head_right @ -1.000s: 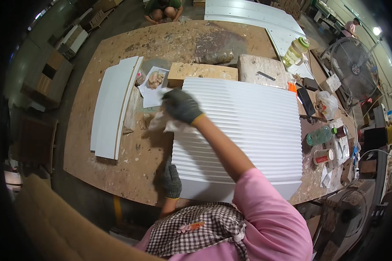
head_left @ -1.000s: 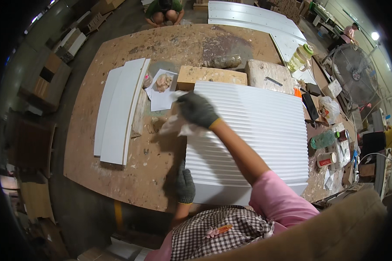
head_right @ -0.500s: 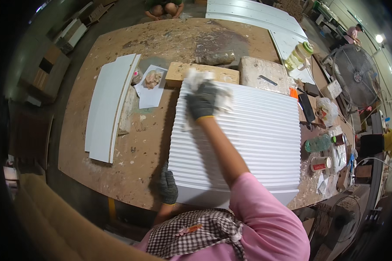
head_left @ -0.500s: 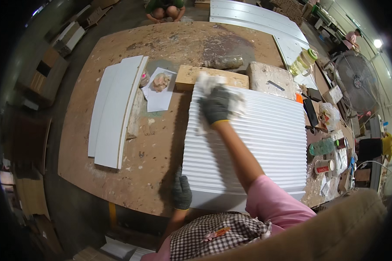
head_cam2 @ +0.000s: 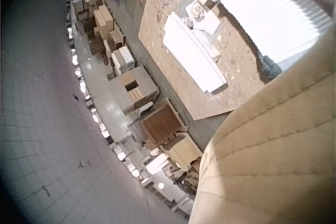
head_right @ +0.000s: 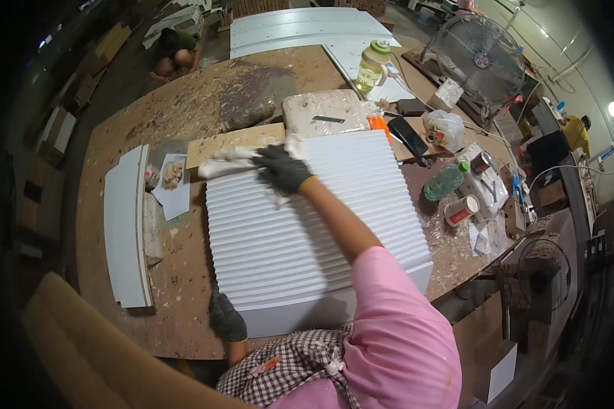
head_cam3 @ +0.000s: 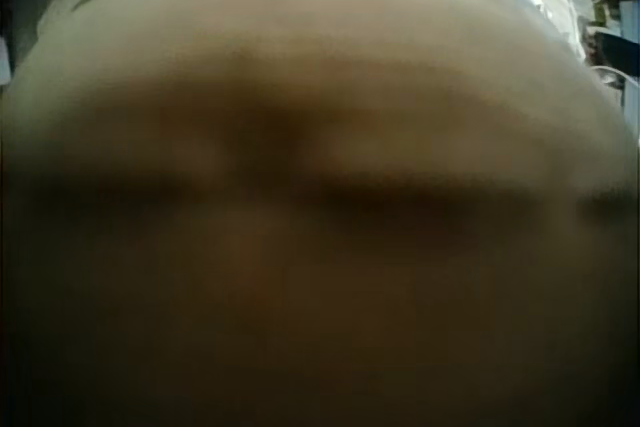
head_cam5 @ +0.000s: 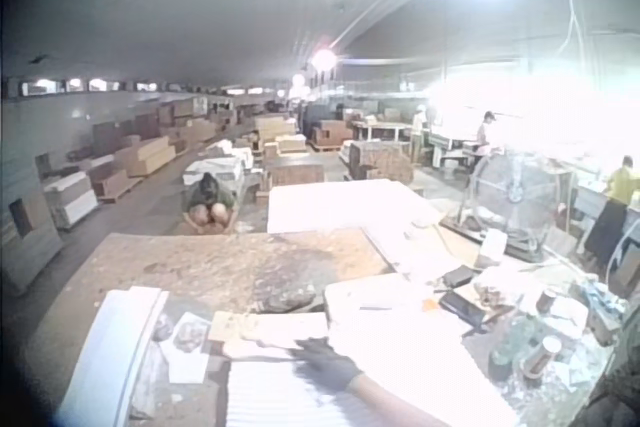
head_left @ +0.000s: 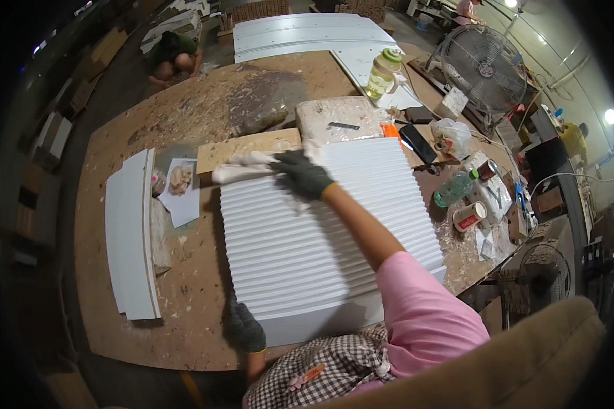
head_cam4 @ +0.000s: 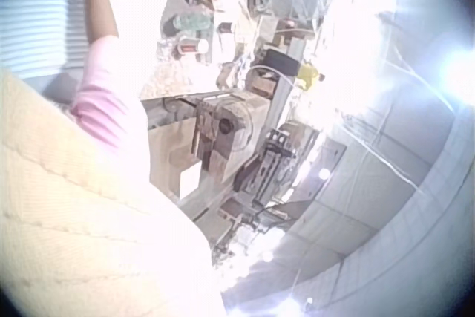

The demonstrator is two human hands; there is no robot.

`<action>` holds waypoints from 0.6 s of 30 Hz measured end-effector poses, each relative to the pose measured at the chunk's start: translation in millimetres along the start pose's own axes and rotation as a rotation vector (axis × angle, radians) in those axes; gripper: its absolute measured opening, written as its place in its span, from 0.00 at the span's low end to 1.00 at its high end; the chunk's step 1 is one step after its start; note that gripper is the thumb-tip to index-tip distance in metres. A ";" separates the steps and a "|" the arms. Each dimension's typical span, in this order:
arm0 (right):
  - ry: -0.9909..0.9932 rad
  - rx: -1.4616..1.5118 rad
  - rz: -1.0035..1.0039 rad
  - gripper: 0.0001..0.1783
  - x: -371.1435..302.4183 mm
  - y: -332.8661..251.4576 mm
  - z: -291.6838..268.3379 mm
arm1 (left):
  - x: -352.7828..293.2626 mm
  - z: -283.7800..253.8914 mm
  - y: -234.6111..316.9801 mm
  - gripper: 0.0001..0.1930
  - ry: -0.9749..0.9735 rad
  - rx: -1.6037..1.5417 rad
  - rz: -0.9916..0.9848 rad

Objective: The person rubs the grooved surface of a white panel with a small block and then wipes it down with a cloth.

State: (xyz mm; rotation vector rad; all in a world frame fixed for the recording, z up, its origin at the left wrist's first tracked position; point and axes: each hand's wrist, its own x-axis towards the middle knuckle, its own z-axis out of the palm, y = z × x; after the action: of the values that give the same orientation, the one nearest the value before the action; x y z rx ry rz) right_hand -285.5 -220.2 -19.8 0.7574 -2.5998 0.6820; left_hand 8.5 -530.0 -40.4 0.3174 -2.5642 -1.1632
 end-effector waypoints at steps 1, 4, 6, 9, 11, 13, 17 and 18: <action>-0.030 -0.032 -0.015 0.21 -21.1 23.5 -28.6 | -2.9 1.5 -1.3 0.18 -0.002 -0.003 0.002; 0.104 -0.011 0.130 0.18 -73.9 83.8 -70.0 | -0.3 2.3 -8.1 0.19 0.009 0.042 0.062; 0.099 -0.069 0.193 0.16 -97.0 115.6 -92.5 | 1.3 3.3 3.2 0.19 -0.017 0.015 0.016; 0.175 0.035 0.420 0.15 -110.6 135.1 -95.2 | 2.1 5.5 8.6 0.18 -0.023 0.011 0.016; 0.225 0.188 0.554 0.18 -77.6 90.6 -75.8 | 3.0 0.8 4.0 0.19 0.012 -0.026 0.014; 0.256 -0.068 0.541 0.29 -48.3 53.9 -50.4 | 1.7 -0.7 12.8 0.19 0.037 -0.077 0.018; -0.054 -0.236 0.436 0.41 32.6 -63.5 47.9 | 1.2 -7.4 -3.6 0.18 0.083 -0.010 0.045; 0.009 -0.180 0.374 0.36 48.7 -75.2 69.4 | 1.6 -3.1 -2.3 0.18 0.073 0.006 0.068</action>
State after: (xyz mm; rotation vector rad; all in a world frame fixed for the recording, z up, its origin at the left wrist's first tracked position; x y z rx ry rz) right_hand -294.4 -332.8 -29.0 0.2143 -2.7745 0.5356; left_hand 8.3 -534.1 -39.9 0.2671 -2.4956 -1.1001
